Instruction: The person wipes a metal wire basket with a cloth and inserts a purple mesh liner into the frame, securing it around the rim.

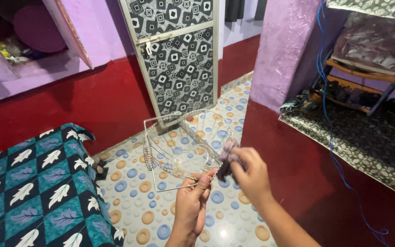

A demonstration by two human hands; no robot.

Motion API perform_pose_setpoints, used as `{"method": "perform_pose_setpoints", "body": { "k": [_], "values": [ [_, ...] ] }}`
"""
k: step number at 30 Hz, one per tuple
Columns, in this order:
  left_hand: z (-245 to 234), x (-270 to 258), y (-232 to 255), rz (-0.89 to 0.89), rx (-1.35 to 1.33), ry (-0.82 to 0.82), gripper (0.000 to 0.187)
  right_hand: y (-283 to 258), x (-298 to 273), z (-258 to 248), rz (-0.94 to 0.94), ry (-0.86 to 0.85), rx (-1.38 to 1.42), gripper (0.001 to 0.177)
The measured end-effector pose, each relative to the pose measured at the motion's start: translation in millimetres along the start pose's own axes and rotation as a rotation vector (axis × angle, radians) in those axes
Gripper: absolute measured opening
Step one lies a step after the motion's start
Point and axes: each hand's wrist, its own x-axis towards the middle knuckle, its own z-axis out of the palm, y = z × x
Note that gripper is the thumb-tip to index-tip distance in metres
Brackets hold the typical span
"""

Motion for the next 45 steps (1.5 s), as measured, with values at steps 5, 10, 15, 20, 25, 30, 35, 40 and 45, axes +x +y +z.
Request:
{"method": "perform_pose_setpoints", "body": {
  "k": [5,10,15,20,25,30,35,40,45],
  "values": [
    [-6.4,2.6,-4.8,-0.043,-0.112,0.089,0.015,-25.9,-48.3,18.7,0.038,-0.087,0.067,0.032],
    [-1.7,-2.4,-10.3,-0.073,-0.111,0.026,0.012,-18.6,-29.8,5.7,-0.02,0.043,-0.04,0.026],
    [2.6,-3.0,-15.2,-0.025,0.002,0.056,0.012,-5.2,2.8,-12.7,0.119,0.029,-0.059,0.025],
    [-3.7,1.6,-20.9,-0.094,-0.175,0.132,0.012,-24.7,-50.0,9.9,0.072,-0.031,0.039,0.027],
    [-6.6,-3.2,-29.4,-0.092,-0.156,0.085,0.013,-12.5,-40.7,-4.1,0.005,0.01,-0.066,0.027],
    [4.1,-11.7,-21.7,-0.126,-0.153,0.088,0.016,3.0,-8.8,-20.9,0.052,0.045,-0.078,0.028],
    [12.4,-17.5,-9.3,-0.216,-0.198,0.178,0.02,-21.4,-40.2,-12.0,0.075,0.014,-0.032,0.033],
    [8.6,-17.0,-17.7,-0.234,-0.285,0.17,0.018,-32.8,-67.3,-2.8,-0.031,-0.021,-0.013,0.032],
    [18.7,-15.3,-19.2,-0.313,-0.453,0.174,0.015,-27.2,-50.9,-19.7,-0.083,0.033,-0.17,0.028]
  ]
}}
